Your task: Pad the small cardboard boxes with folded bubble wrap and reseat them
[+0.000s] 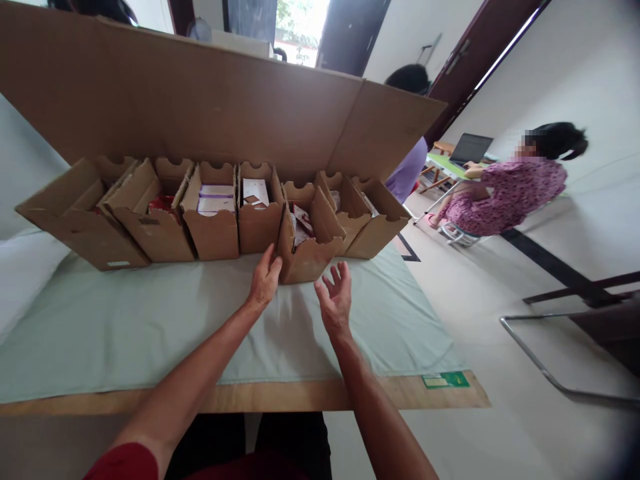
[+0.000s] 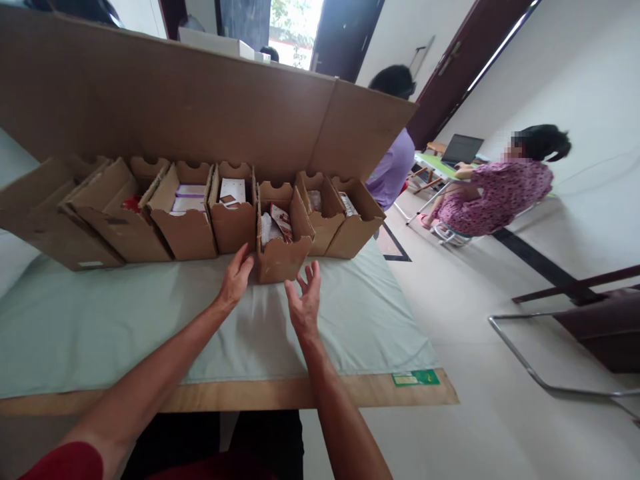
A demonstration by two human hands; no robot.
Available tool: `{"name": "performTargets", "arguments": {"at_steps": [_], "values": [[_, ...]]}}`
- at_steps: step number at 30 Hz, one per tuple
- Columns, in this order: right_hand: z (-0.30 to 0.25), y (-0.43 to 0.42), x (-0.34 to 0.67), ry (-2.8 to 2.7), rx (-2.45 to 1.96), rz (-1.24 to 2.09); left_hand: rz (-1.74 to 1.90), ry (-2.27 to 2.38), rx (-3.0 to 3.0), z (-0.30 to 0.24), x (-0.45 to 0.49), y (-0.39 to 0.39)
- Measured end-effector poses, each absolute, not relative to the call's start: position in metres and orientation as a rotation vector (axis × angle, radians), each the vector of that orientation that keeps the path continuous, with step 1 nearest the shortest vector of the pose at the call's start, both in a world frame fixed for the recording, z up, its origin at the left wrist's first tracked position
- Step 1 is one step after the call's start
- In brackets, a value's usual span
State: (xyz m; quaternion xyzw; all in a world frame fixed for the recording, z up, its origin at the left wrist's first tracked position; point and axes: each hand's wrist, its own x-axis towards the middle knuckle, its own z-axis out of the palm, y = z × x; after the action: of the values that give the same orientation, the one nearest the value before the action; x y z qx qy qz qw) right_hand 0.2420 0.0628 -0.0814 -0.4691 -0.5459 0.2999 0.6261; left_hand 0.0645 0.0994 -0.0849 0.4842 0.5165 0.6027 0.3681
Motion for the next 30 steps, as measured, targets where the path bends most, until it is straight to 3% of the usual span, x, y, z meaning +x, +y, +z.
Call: {"name": "performTargets", "arguments": {"at_steps": [5, 10, 24, 30], "values": [[-0.087, 0.043, 0.233, -1.686, -1.196, 0.576, 1.463, 1.476, 1.349, -0.106, 0.058, 0.079], [-0.077, 0.082, 0.213, -1.993, -1.255, 0.46, 1.393, 1.538, 1.476, -0.119, 0.058, 0.072], [-0.077, 0.157, 0.194, -1.94, -1.398, 0.316, 1.36, 1.59, 1.624, -0.122, 0.064, 0.073], [-0.031, 0.145, 0.192, -1.959, -1.24, 0.271, 1.324, 1.61, 1.623, -0.121, 0.065, 0.07]]}}
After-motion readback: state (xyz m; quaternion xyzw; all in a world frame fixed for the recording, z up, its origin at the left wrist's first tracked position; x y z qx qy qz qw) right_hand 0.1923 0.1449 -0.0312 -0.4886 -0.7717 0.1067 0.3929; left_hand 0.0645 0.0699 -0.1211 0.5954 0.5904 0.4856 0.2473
